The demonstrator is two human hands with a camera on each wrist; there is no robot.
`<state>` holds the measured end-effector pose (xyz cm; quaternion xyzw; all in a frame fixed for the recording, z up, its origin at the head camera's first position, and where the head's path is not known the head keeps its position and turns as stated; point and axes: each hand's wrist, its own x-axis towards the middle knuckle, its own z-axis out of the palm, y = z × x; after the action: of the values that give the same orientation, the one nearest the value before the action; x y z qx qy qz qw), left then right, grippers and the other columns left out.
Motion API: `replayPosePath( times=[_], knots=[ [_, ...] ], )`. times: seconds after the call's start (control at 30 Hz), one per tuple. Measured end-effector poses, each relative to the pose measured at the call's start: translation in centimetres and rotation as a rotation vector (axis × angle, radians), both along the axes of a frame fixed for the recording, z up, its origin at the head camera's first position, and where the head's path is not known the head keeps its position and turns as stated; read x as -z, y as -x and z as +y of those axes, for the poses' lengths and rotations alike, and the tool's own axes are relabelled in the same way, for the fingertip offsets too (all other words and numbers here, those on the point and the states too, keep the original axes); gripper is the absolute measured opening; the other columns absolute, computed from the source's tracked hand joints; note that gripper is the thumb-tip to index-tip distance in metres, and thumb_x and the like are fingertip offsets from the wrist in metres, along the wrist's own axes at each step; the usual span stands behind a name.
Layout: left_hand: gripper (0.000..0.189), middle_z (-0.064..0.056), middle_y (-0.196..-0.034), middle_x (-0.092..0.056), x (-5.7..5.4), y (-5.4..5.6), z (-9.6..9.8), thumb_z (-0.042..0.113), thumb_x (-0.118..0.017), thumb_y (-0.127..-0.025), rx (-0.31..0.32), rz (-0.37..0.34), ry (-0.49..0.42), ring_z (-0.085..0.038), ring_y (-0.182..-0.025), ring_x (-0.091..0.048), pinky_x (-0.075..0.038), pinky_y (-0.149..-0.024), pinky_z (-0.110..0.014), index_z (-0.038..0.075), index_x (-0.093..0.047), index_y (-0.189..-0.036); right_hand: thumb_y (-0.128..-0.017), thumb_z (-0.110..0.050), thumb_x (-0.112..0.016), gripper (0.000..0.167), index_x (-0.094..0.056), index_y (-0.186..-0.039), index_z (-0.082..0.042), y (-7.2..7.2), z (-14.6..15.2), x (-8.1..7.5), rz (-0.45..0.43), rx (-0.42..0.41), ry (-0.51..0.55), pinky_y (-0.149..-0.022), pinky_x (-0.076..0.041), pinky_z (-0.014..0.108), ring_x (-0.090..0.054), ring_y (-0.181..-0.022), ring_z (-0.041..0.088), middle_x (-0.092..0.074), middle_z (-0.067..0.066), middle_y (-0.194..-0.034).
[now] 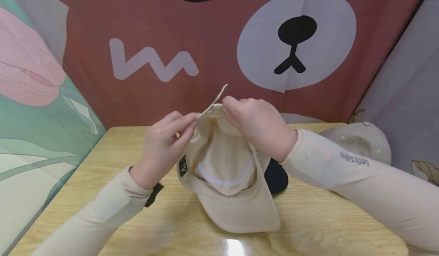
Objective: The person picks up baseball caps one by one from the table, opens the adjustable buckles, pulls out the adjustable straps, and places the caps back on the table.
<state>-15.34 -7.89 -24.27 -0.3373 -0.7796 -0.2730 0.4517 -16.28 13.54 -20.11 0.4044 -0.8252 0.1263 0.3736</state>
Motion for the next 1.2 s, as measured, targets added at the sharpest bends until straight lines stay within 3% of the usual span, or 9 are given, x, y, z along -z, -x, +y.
replayPosePath(
  times=[0.6, 0.9, 1.2],
  knots=[
    [0.015, 0.001, -0.066, -0.05, 0.35, -0.09, 0.05, 0.003, -0.066, -0.087, 0.003, 0.011, -0.007, -0.01, -0.048, -0.043, -0.033, -0.041, -0.025, 0.009, -0.076, -0.096, -0.086, 0.007, -0.065, 0.029, -0.04, -0.078, -0.007, -0.37, 0.25, 0.1, 0.018, 0.017, -0.029, -0.04, -0.028, 0.028, -0.03, -0.044, 0.013, -0.028, -0.002, -0.054],
    [0.015, 0.002, -0.066, -0.05, 0.44, -0.07, -0.14, 0.002, -0.066, -0.087, 0.036, 0.005, -0.007, -0.01, -0.05, -0.043, -0.034, -0.042, -0.025, 0.008, -0.076, -0.096, -0.084, 0.01, -0.062, 0.029, -0.037, -0.082, -0.003, -0.65, 0.69, 0.4, 0.147, 0.045, -0.165, -0.037, -0.026, 0.025, -0.027, -0.044, 0.013, -0.03, 0.002, -0.059],
    [0.017, 0.0, -0.068, -0.055, 0.55, -0.23, -0.36, 0.001, -0.065, -0.087, 0.03, 0.015, 0.052, -0.01, -0.048, -0.044, -0.035, -0.042, -0.024, 0.008, -0.076, -0.098, -0.085, 0.006, -0.066, 0.031, -0.038, -0.079, -0.006, -0.49, 0.65, 0.56, 0.06, 0.018, -0.088, -0.038, -0.025, 0.026, -0.025, -0.042, 0.011, -0.026, -0.002, -0.053]
  ],
)
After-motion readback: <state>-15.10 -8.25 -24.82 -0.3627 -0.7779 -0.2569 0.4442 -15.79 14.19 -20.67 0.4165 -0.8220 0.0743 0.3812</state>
